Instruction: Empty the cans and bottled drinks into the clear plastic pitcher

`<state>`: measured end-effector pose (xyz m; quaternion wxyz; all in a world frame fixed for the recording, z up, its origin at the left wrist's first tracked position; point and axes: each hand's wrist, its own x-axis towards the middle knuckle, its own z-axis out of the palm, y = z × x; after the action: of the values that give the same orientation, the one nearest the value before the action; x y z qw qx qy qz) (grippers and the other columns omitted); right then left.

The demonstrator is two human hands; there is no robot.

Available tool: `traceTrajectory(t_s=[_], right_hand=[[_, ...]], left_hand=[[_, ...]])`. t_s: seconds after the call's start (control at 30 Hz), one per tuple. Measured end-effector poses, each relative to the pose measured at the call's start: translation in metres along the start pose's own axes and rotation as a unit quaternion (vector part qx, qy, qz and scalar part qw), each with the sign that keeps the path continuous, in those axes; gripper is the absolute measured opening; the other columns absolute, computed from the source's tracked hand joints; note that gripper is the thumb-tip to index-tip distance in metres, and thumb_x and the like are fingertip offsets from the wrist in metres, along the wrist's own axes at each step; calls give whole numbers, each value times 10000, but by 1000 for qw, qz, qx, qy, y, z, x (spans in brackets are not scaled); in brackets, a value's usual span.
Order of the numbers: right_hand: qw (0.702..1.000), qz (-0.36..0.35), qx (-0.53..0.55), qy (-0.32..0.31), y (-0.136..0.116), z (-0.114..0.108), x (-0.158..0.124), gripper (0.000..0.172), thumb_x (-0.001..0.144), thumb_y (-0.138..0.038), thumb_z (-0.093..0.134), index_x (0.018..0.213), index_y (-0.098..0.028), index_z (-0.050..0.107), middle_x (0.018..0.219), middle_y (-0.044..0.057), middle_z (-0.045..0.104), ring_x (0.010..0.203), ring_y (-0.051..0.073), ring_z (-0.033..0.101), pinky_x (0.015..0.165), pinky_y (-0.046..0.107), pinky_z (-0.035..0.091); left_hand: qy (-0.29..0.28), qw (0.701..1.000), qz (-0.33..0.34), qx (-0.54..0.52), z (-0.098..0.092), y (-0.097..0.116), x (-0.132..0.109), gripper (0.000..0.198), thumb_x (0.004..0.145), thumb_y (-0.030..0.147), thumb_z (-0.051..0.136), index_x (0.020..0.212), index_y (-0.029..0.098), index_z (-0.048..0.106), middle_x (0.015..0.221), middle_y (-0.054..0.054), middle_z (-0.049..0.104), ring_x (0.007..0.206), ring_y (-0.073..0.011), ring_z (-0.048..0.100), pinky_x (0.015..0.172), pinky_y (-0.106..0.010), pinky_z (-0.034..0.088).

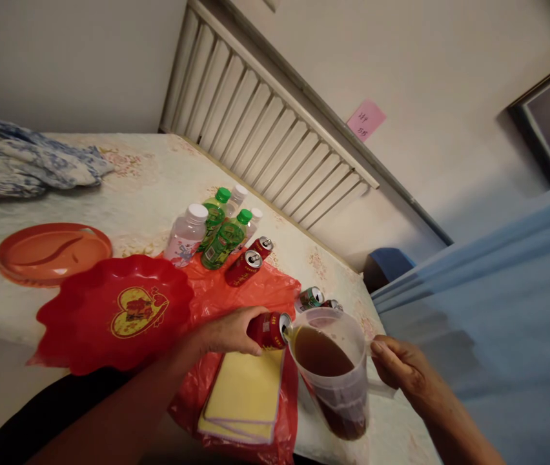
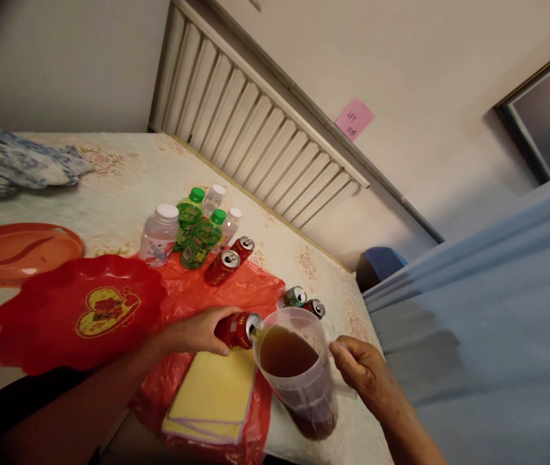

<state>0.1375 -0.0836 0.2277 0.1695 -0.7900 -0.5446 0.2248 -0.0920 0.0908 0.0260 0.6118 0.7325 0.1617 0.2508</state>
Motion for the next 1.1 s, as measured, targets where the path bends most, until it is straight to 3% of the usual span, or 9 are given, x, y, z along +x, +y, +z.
traceTrajectory(t_s=[1.1], right_hand=[[1000,-3,-8,-7,-2,0,1,627,761,-820,419,556,-231,351,530,-58,285,506,97,237,478,263,212]], left_hand=[[-4,1000,1,-12,1,1,-1,708,557,157,780,1236,202,585,1226,-59,658,1142,-299,596,950,-364,474]])
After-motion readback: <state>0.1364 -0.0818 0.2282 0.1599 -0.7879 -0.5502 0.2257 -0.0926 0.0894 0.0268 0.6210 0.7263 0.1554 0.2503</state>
